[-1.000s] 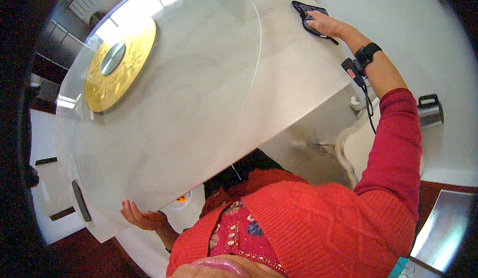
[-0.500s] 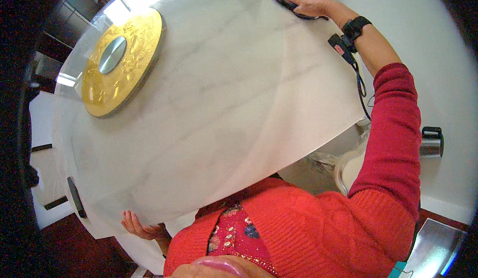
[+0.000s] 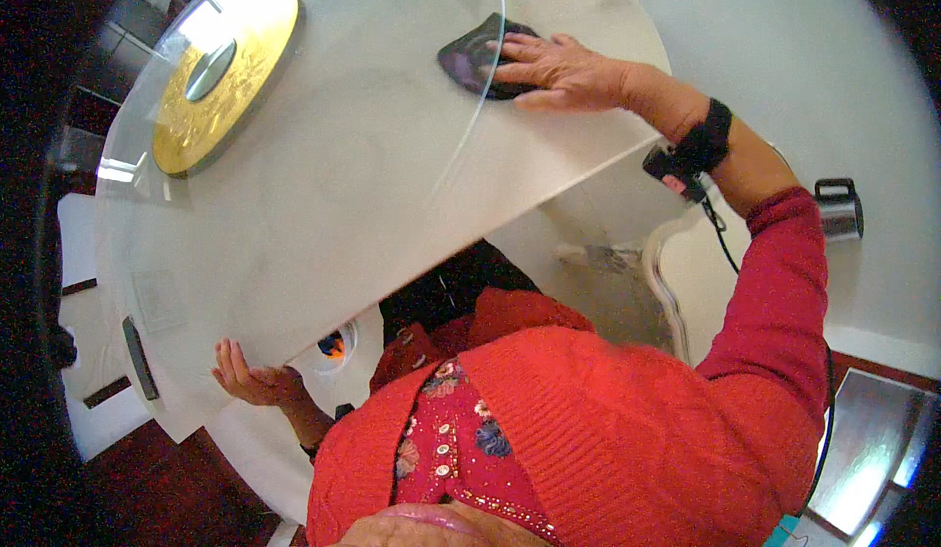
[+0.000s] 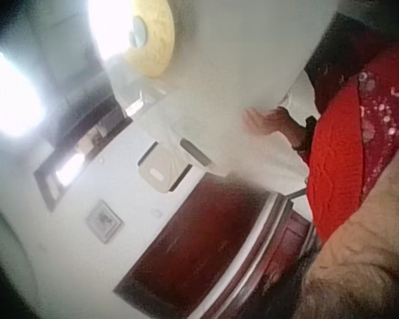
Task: The person wipes a round glass dining table with a dark cloth, moving in circular and sweeping motions across the surface. The person also wipes the seat of a nearby white chair.
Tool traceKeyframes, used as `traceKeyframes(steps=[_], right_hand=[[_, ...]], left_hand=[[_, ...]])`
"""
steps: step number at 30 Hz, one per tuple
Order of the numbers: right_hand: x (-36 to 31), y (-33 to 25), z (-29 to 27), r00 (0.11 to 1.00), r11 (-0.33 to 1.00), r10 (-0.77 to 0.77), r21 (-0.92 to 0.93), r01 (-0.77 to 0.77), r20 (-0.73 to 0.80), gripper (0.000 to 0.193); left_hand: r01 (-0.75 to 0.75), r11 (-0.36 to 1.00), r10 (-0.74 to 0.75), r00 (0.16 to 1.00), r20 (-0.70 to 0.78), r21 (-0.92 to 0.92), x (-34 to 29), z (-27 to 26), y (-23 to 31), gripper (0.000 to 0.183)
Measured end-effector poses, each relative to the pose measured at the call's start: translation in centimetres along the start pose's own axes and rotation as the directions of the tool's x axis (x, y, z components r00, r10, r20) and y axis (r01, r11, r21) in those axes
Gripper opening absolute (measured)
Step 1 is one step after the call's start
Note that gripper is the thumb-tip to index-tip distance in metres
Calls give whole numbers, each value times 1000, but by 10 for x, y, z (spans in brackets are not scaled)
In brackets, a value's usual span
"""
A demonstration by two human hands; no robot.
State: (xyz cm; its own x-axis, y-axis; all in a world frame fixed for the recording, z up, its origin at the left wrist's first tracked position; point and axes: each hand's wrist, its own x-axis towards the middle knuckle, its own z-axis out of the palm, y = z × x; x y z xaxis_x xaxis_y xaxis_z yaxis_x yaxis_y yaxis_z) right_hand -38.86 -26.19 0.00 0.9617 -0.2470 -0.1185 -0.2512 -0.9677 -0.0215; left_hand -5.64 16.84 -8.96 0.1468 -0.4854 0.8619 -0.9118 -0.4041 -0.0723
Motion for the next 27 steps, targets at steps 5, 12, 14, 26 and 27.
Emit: traceKeyframes(steps=[5,12,14,26,27], right_hand=[[-11,-102,15,955,998,-17,-68,-4,-297,44],[3,-192,37,770,988,143,130,-79,-621,36],[-1,-194,42,733,985,150,166,-52,-663,35],[-119,-11,84,441,756,520,153,-637,-732,35],[-124,0,83,424,708,596,196,-679,-682,38]], left_hand=[[14,1000,-15,999,-43,-16,3,4,1,42],[-34,999,35,999,-36,6,5,5,-3,35],[-58,998,58,998,-34,14,5,4,-3,37],[-78,997,80,993,-89,27,-4,13,-9,42],[-81,997,82,992,-93,21,-4,13,-9,42]])
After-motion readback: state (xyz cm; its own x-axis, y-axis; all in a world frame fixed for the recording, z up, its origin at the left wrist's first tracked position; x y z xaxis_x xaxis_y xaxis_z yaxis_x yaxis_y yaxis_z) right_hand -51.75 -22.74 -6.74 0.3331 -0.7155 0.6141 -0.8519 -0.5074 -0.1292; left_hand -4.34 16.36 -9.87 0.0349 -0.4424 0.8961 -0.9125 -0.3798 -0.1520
